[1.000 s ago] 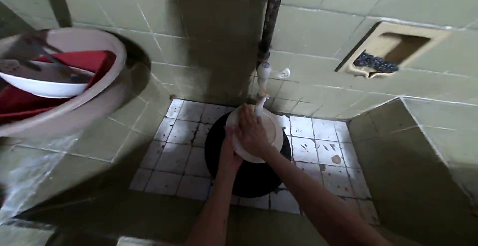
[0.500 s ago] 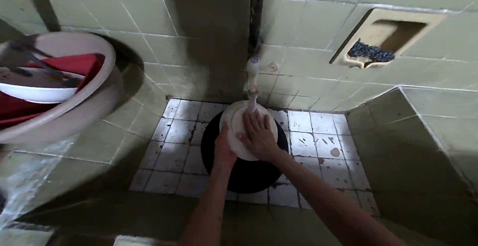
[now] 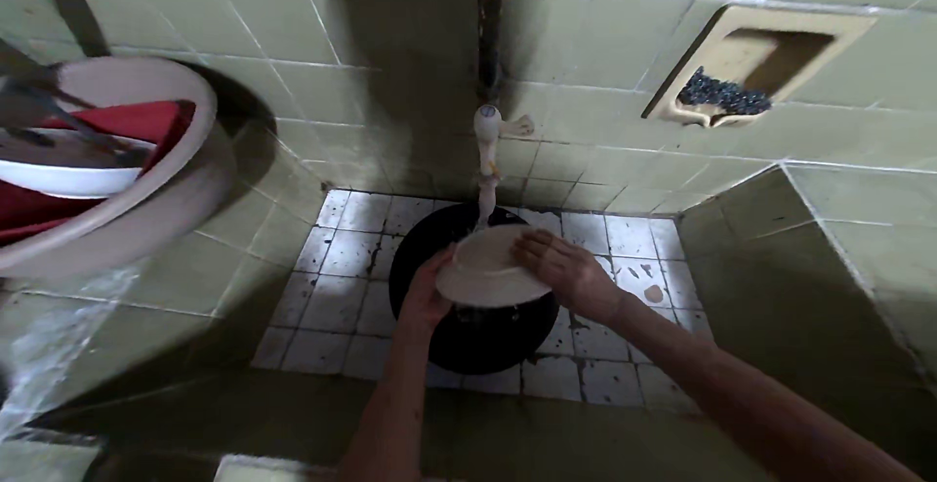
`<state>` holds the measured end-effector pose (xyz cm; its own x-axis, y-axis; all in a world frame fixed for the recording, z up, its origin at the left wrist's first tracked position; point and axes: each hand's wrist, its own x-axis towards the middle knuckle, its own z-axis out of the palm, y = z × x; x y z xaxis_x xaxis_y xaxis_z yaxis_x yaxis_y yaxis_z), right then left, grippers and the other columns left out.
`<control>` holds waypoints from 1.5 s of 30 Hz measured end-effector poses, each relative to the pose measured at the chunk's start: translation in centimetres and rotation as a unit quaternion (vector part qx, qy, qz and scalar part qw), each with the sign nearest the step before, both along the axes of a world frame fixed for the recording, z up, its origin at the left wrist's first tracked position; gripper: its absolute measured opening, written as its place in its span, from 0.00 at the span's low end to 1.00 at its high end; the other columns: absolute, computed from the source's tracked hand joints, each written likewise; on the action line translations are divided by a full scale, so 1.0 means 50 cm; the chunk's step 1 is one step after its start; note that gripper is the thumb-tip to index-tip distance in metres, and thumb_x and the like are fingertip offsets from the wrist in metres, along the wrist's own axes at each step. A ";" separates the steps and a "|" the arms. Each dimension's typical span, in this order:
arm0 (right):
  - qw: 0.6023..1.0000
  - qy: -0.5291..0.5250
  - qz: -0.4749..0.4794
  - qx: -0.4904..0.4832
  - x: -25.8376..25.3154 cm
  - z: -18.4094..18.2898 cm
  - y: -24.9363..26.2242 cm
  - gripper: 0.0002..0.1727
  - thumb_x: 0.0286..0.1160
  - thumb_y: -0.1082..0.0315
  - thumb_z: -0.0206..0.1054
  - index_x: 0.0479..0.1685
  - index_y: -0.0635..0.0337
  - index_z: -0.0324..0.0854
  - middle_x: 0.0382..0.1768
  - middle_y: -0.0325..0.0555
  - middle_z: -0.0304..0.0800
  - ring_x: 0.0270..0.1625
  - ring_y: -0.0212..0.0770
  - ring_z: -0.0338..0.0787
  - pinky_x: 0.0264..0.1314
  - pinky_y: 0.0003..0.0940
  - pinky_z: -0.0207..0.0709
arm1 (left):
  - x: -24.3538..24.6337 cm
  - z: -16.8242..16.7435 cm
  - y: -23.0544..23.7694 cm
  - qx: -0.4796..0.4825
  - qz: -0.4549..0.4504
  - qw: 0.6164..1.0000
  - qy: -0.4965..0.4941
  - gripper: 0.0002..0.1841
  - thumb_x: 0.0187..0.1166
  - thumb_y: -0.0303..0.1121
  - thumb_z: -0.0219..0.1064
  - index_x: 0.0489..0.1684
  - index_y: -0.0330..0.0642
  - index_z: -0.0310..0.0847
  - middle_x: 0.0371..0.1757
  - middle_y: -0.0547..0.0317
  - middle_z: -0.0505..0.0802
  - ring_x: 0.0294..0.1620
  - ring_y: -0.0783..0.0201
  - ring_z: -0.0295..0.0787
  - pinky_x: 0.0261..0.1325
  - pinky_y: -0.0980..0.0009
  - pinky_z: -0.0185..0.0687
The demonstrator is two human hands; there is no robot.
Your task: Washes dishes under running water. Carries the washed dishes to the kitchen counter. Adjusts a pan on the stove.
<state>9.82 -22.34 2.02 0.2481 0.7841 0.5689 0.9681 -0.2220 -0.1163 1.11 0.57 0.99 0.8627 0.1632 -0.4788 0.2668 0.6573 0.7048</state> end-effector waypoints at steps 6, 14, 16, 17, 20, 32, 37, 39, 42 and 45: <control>0.952 0.219 -0.181 0.111 -0.028 0.034 -0.057 0.11 0.75 0.74 0.68 0.50 0.70 0.90 0.38 0.56 0.96 0.37 0.46 0.95 0.42 0.43 0.88 | 0.022 -0.025 -0.026 0.035 -0.192 0.981 -0.005 0.46 0.83 0.73 0.24 0.90 0.48 0.52 0.70 0.43 0.86 0.67 0.48 0.87 0.67 0.49 0.84; 0.754 0.543 -0.312 0.200 -0.008 0.013 -0.047 0.09 0.78 0.68 0.72 0.48 0.64 0.86 0.34 0.42 0.93 0.33 0.32 0.91 0.40 0.34 0.87 | 0.023 -0.007 -0.022 0.497 -0.150 0.854 0.040 0.27 0.87 0.53 0.61 0.47 0.32 0.90 0.52 0.38 0.90 0.56 0.42 0.87 0.62 0.37 0.78; 0.688 0.609 -0.321 0.230 0.001 -0.009 -0.021 0.14 0.77 0.70 0.71 0.55 0.67 0.77 0.39 0.49 0.90 0.37 0.38 0.91 0.43 0.39 0.88 | 0.023 -0.020 -0.020 0.413 -0.083 0.907 0.027 0.20 0.87 0.44 0.65 0.45 0.30 0.86 0.54 0.43 0.89 0.55 0.50 0.86 0.61 0.48 0.82; 0.655 0.633 -0.332 0.245 0.008 -0.022 -0.009 0.17 0.76 0.70 0.70 0.59 0.68 0.75 0.41 0.52 0.88 0.38 0.41 0.90 0.44 0.42 0.87 | 0.022 -0.021 -0.022 0.343 -0.055 0.937 0.032 0.18 0.87 0.42 0.64 0.53 0.31 0.85 0.53 0.44 0.91 0.53 0.53 0.89 0.58 0.52 0.85; 0.588 0.694 -0.332 0.249 0.024 -0.041 0.010 0.19 0.81 0.67 0.68 0.66 0.67 0.75 0.45 0.53 0.88 0.42 0.40 0.90 0.47 0.40 0.87 | 0.008 0.003 -0.030 0.181 -0.064 0.980 0.044 0.22 0.92 0.42 0.55 0.80 0.43 0.69 0.68 0.45 0.87 0.63 0.54 0.86 0.64 0.55 0.83; 0.876 0.238 -0.409 -0.095 0.035 -0.103 0.151 0.50 0.89 0.38 0.43 0.89 0.80 0.48 0.90 0.79 0.46 0.94 0.72 0.45 0.89 0.77 0.27 | 0.006 0.041 -0.048 -0.042 0.108 0.993 -0.034 0.16 0.91 0.39 0.50 0.70 0.46 0.74 0.57 0.52 0.91 0.54 0.59 0.91 0.54 0.57 0.90; 0.923 0.245 -0.287 -0.072 0.010 -0.105 0.221 0.43 0.92 0.42 0.40 0.90 0.74 0.55 0.92 0.69 0.48 0.95 0.66 0.45 0.93 0.69 0.29 | 0.019 0.023 -0.052 -0.036 0.116 0.991 -0.056 0.17 0.92 0.39 0.48 0.69 0.45 0.74 0.56 0.54 0.91 0.55 0.62 0.91 0.55 0.60 0.90; 0.927 0.299 -0.190 -0.118 -0.037 -0.060 0.252 0.35 0.92 0.55 0.44 0.90 0.71 0.56 0.93 0.63 0.48 0.96 0.60 0.44 0.95 0.62 0.29 | 0.019 0.007 -0.054 -0.016 0.100 0.993 -0.063 0.17 0.91 0.38 0.46 0.68 0.46 0.75 0.53 0.58 0.91 0.52 0.66 0.90 0.54 0.63 0.88; 0.943 0.292 -0.078 -0.142 -0.072 -0.056 0.223 0.30 0.94 0.57 0.46 0.88 0.63 0.65 0.93 0.52 0.54 0.96 0.53 0.49 0.95 0.61 0.35 | 0.019 -0.008 -0.038 -0.012 0.142 0.987 -0.080 0.16 0.94 0.40 0.44 0.65 0.45 0.74 0.49 0.61 0.90 0.49 0.71 0.89 0.53 0.69 0.87; 0.956 0.230 -0.125 -0.131 -0.029 -0.106 0.138 0.35 0.92 0.48 0.44 0.91 0.60 0.60 0.93 0.51 0.56 0.95 0.52 0.53 0.93 0.66 0.39 | 0.022 0.005 -0.035 -0.024 0.162 0.984 -0.067 0.18 0.94 0.40 0.47 0.72 0.44 0.72 0.56 0.54 0.91 0.55 0.64 0.91 0.56 0.61 0.89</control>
